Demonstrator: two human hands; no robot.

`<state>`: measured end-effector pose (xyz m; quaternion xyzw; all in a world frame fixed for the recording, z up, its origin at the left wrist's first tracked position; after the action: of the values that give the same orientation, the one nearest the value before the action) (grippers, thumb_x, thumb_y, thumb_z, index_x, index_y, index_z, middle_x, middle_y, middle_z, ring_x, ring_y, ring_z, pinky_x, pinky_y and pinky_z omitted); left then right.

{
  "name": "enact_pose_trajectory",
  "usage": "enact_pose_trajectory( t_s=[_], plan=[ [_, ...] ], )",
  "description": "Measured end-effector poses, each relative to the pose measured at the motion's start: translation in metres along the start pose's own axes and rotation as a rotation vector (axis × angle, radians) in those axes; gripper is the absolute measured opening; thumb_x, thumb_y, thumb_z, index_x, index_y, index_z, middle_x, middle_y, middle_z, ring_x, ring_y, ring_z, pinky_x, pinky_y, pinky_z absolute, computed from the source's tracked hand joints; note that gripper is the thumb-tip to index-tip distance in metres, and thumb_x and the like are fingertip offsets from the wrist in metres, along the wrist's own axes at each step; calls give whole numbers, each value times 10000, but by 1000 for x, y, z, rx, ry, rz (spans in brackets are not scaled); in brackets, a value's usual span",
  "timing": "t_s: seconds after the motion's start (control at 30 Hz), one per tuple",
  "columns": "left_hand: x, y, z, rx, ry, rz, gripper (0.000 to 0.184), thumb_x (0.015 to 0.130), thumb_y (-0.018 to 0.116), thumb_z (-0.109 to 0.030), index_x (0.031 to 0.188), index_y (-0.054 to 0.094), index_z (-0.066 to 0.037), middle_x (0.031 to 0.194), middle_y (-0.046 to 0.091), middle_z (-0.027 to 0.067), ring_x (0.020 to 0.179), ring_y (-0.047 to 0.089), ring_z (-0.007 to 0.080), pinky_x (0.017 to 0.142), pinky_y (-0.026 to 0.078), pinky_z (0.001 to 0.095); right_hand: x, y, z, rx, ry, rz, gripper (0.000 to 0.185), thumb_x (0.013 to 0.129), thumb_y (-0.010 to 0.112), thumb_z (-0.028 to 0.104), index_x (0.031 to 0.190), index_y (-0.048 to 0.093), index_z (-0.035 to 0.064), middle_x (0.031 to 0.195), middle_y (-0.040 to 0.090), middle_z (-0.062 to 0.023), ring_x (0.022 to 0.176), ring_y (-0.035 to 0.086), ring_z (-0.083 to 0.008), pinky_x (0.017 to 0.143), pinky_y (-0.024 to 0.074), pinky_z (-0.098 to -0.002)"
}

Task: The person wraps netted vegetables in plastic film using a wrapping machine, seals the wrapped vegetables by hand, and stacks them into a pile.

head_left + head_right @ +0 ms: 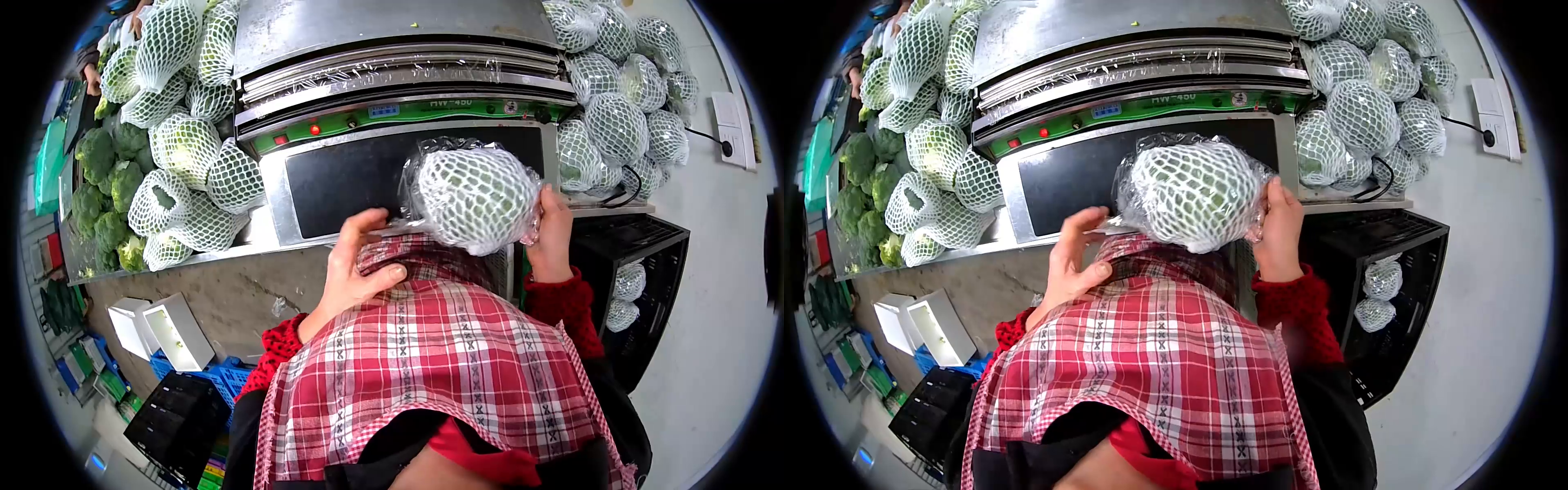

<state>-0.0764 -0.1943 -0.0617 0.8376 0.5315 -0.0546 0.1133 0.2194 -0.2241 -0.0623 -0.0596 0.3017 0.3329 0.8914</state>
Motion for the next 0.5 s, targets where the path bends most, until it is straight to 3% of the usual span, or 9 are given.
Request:
enact_pose_trajectory(
  t_s=[0.07, 0.2, 0.23, 0.27, 0.33, 0.4, 0.43, 0.47, 0.5],
  plan=[
    [10, -3, -1, 257, 237, -116, 792, 658, 840, -282, 1293, 451, -13, 1233, 511, 142, 1121, 517, 259, 906, 449, 356, -11, 2, -1, 29, 14, 89, 327, 995, 475, 275, 719, 510, 103, 514, 415, 24, 332, 318, -78, 303, 222, -254],
    [19, 7, -12, 460, 454, -148, 269, 779, 718, -70, 1006, 610, 24, 1064, 593, 138, 983, 570, 249, 841, 463, 325, -24, 8, -3, 26, -12, 94, 348, 1001, 463, 287, 720, 503, 85, 486, 389, 11, 337, 321, -90, 314, 230, -253],
    [20, 10, -3, 267, 410, -231, 77, 837, 606, 52, 909, 627, 34, 957, 622, 118, 874, 598, 225, 795, 472, 306, -27, 10, -1, 28, -20, 95, 348, 1001, 463, 287, 720, 503, 85, 486, 389, 11, 337, 321, -90, 314, 230, -253],
    [18, 10, -8, 188, 394, -268, 74, 915, 535, 5, 862, 582, 27, 847, 612, 99, 743, 585, 190, 693, 475, 291, -29, 12, 1, 24, -48, 108, 348, 1002, 460, 290, 726, 501, 82, 485, 388, 13, 341, 324, -86, 320, 239, -248],
    [16, 2, -13, -258, 251, -344, 246, 993, 449, -146, 788, 495, -18, 678, 518, 48, 620, 494, 146, 623, 444, 274, -28, 8, 3, 28, -76, 114, 348, 1003, 457, 293, 731, 500, 79, 485, 388, 15, 345, 326, -83, 327, 249, -244],
    [9, -16, -27, -467, 128, -539, 300, 1004, 440, -233, 739, 432, -92, 561, 383, -25, 490, 368, 90, 486, 359, 245, -16, -7, 12, -76, -155, 47, 344, 1005, 452, 297, 744, 500, 77, 492, 396, 17, 352, 330, -74, 336, 273, -233],
    [0, -28, -36, -465, 27, -679, 306, 994, 466, -279, 728, 428, -131, 532, 286, -67, 447, 294, 55, 430, 263, 224, -18, -12, 11, -158, -184, 70, 342, 1005, 451, 301, 756, 502, 74, 497, 406, 19, 354, 338, -64, 338, 287, -222],
    [-8, -42, -28, -475, -45, -825, 298, 980, 497, -280, 723, 440, -142, 519, 270, -77, 420, 275, 41, 400, 214, 226, -22, -16, 11, -158, -182, 85, 342, 1005, 451, 301, 756, 502, 74, 497, 406, 19, 354, 338, -64, 338, 287, -222],
    [-25, -54, -22, -450, -125, -803, 291, 977, 506, -265, 727, 458, -125, 520, 297, -77, 409, 261, 37, 381, 183, 226, -29, -21, 8, -234, -146, 127, 338, 1006, 449, 299, 758, 501, 75, 491, 397, 20, 358, 342, -62, 342, 292, -222]
  ],
)
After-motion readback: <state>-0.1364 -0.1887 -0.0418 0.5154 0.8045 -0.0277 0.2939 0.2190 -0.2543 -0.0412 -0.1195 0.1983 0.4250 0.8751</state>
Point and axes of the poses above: each hand's wrist, its own x-axis towards the middle knuckle, its own y-axis out of the palm, z = x × y, the point moved 1 cm from there along x, towards the middle knuckle
